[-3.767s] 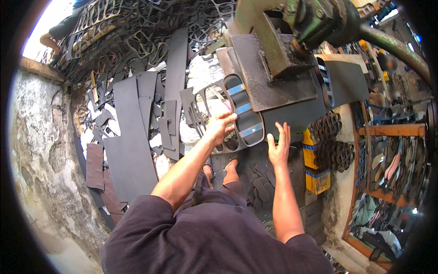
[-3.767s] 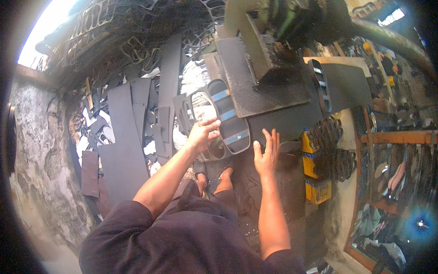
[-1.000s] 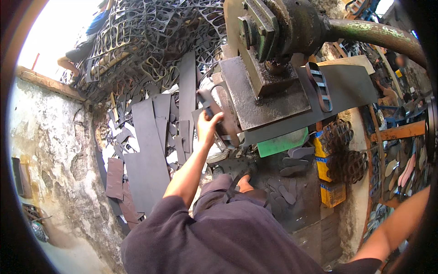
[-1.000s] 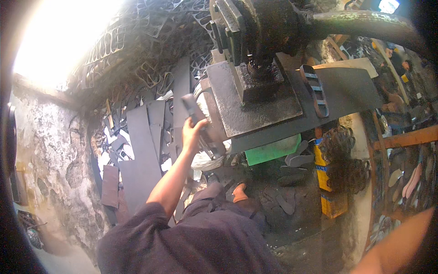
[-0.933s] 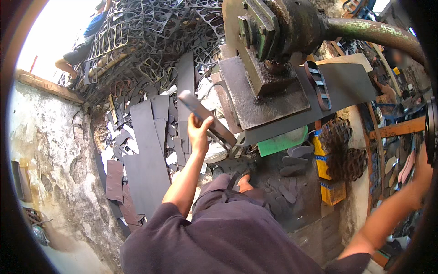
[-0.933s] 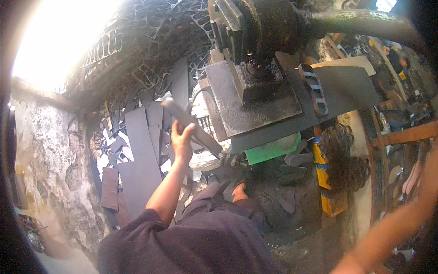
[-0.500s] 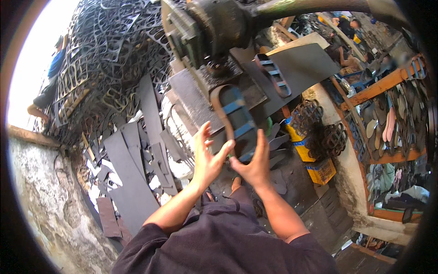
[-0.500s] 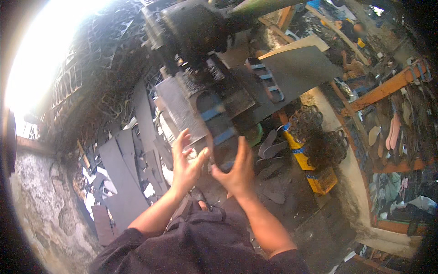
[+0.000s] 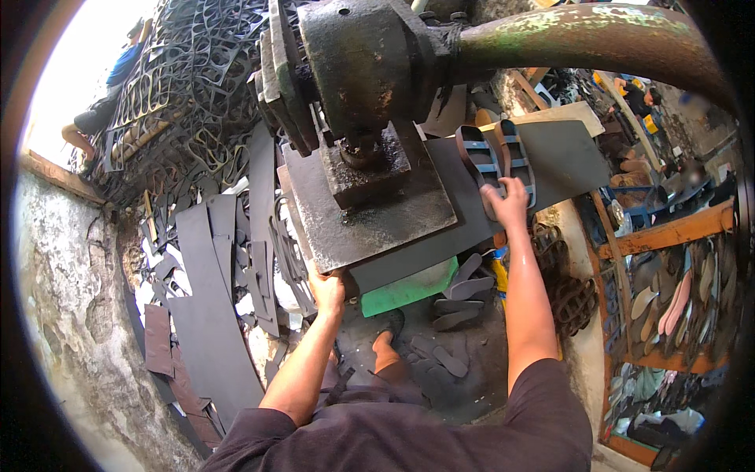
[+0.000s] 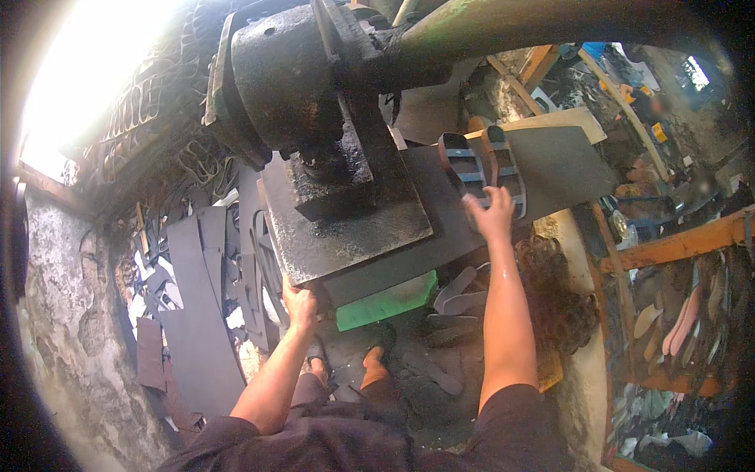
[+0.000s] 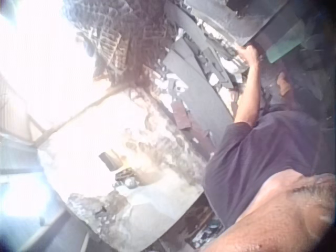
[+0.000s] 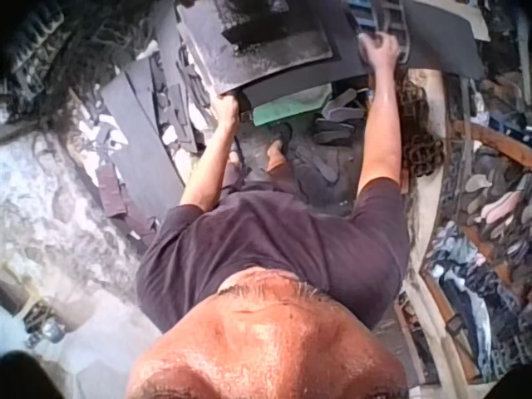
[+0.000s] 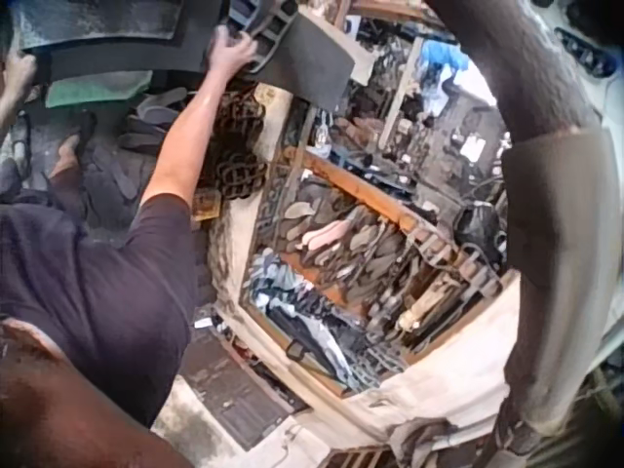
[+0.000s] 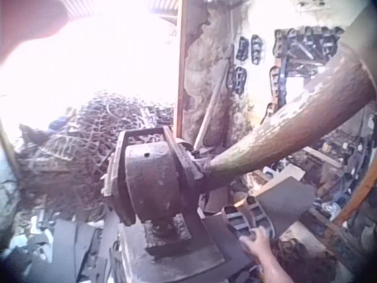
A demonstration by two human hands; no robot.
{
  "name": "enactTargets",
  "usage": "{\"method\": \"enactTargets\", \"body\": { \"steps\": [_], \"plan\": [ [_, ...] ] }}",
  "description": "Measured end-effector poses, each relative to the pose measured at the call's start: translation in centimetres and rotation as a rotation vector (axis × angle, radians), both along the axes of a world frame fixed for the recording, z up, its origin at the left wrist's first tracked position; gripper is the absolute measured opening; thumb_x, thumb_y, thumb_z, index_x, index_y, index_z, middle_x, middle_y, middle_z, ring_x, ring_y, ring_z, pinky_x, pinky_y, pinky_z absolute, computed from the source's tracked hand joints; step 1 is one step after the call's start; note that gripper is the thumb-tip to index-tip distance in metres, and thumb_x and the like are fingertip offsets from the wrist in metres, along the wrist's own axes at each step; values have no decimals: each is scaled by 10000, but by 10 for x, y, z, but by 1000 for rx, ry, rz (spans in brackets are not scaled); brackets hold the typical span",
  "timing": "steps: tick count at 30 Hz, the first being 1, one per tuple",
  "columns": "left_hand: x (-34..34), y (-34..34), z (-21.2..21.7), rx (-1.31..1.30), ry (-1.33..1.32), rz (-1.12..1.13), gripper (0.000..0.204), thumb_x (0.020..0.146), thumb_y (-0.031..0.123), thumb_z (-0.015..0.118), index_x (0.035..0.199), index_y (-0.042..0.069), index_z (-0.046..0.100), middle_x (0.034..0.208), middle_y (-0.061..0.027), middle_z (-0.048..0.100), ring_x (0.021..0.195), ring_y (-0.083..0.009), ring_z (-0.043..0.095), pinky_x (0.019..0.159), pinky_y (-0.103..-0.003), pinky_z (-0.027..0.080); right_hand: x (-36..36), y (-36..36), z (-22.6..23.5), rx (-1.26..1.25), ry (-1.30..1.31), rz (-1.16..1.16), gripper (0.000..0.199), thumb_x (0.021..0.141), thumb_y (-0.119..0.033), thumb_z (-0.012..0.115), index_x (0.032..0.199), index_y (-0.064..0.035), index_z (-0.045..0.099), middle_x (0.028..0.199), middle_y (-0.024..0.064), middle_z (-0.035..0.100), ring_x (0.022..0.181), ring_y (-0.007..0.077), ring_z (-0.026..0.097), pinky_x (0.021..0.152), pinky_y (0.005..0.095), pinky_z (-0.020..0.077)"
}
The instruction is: The person repeatedly places rectangular rubber sheets under a manual press, aligns them, and pulls the lever to cut out a slipper-shaped piece. The cut pieces are removed and set aside while the remaining sheet is repositioned for the next cut.
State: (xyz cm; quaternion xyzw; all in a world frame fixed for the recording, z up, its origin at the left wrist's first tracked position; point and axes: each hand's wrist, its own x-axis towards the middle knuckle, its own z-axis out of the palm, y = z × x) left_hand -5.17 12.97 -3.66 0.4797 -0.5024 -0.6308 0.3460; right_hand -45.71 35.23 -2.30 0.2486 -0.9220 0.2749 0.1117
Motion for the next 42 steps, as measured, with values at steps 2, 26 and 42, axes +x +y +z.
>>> {"method": "enactTargets", "body": {
  "steps": [2,26,42],
  "plan": [
    [8,1,0,31,17,-13,472,898,7,716,1343,49,568,1158,-44,695,1021,-148,650,898,-292,504,31,-24,-5,77,-39,-107,470,803,-387,843,1142,-86,719,1356,200,602,1304,387,512,1089,503,400],
    [103,-108,-15,578,350,-238,309,986,73,662,1272,-45,646,1181,-139,701,1037,-246,705,932,-390,611,445,-175,32,61,37,384,419,816,-264,802,1130,-60,615,1323,296,570,1167,431,563,1011,506,486],
    [106,-98,7,400,364,-252,604,954,80,744,1482,-61,488,1470,-176,564,1188,-224,665,1009,-367,591,435,-109,14,129,-111,440,849,706,-287,912,1410,-16,521,1461,175,519,1414,409,417,1184,521,358]
  ]
}}
